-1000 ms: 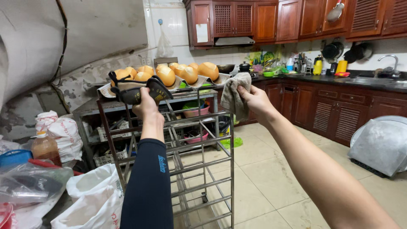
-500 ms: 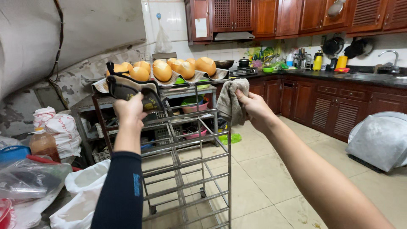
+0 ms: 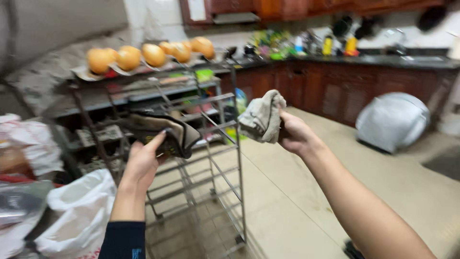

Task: The person places sliced meat onto pizza bases on a baking tray. They then remove multiple trays of baked bread from an oven and place them on a metal rack.

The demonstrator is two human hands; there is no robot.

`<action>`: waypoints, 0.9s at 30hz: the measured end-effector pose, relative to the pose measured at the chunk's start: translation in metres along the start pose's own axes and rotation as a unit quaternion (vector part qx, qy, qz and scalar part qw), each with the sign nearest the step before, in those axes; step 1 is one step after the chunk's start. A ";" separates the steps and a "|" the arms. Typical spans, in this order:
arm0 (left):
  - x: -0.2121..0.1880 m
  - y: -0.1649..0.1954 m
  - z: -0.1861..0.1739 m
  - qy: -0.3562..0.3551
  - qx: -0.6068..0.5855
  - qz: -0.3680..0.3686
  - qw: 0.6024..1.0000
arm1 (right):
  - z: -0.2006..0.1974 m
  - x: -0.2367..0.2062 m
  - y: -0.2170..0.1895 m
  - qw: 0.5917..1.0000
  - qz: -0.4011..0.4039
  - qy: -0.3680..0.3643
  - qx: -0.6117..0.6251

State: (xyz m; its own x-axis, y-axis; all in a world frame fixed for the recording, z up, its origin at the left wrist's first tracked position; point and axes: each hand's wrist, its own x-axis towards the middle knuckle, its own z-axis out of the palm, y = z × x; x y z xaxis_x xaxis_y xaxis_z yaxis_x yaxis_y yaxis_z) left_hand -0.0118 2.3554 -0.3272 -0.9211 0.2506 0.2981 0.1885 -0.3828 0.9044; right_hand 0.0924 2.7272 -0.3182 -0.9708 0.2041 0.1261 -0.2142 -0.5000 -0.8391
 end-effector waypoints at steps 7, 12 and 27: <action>-0.088 -0.132 0.023 -0.103 -0.204 -0.080 0.970 | -0.111 -0.165 0.057 0.977 -0.084 0.071 0.180; -0.166 -0.234 0.063 -0.198 -0.212 -0.164 0.943 | -0.191 -0.327 0.102 0.956 -0.136 0.173 0.195; -0.463 -0.361 0.355 -0.404 -0.237 -0.383 0.796 | -0.335 -0.851 0.087 0.747 -0.342 0.558 0.121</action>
State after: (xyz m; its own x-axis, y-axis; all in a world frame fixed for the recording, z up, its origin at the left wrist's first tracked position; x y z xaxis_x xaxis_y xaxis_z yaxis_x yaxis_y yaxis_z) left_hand 0.4673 2.6934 -0.6832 -0.1472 0.9890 -0.0129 -0.6489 -0.0868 0.7559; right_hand 0.9367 2.7923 -0.6756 0.0399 0.9877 -0.1509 -0.7625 -0.0675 -0.6435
